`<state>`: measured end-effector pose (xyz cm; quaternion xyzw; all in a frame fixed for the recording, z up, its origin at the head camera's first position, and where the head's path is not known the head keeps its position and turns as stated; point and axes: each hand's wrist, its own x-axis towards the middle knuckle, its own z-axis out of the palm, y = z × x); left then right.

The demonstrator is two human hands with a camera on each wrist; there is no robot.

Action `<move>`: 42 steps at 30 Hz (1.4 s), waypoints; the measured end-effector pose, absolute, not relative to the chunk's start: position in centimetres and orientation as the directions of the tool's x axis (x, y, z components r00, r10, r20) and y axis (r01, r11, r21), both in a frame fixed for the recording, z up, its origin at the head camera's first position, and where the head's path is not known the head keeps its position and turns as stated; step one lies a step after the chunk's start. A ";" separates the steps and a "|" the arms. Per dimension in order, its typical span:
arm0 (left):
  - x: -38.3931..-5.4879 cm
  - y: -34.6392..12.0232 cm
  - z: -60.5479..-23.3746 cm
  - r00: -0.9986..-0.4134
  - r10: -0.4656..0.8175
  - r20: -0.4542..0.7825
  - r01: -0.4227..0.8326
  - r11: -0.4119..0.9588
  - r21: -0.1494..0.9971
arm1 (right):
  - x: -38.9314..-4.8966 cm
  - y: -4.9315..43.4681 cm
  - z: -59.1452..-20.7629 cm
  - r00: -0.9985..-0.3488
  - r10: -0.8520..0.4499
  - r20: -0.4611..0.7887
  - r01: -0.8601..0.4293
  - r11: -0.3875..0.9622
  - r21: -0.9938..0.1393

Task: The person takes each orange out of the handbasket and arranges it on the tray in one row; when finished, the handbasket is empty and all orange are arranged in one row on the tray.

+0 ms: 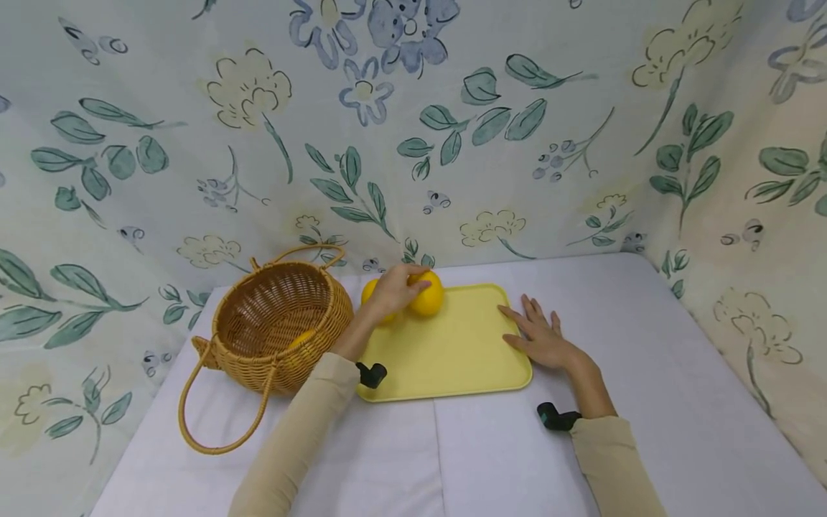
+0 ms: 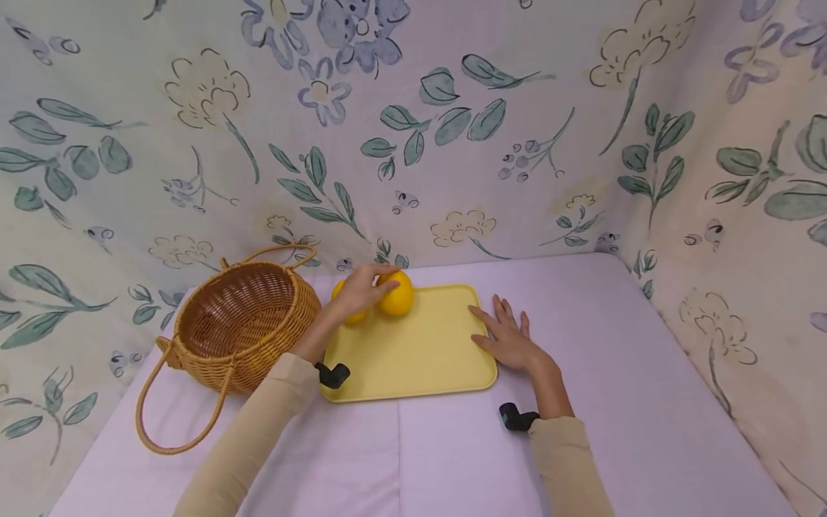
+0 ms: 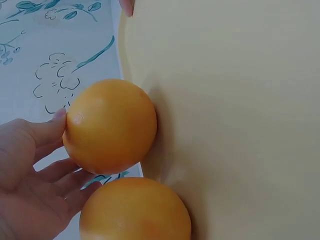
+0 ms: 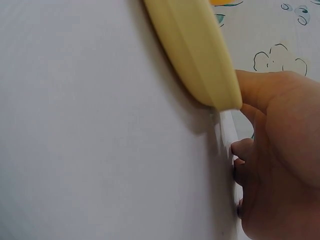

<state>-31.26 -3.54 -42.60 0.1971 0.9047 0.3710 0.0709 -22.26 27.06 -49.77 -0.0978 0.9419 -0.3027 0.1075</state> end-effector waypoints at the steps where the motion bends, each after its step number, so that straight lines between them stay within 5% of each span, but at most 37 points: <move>1: -31.3 -3.7 -42.6 -0.909 0.416 0.019 0.310 0.646 0.697 | -22.3 27.0 -49.7 -0.957 -0.253 -0.142 -0.122 0.795 -0.595; 26: -31.7 -5.9 -42.3 -0.846 0.533 -0.027 0.442 0.729 0.523 | -22.1 27.0 -49.5 -0.952 -0.275 -0.135 -0.141 0.784 -0.605; 42: -31.4 -6.3 -42.7 -0.832 0.554 -0.040 0.419 0.674 0.608 | -22.1 27.0 -49.4 -0.950 -0.280 -0.139 -0.144 0.785 -0.602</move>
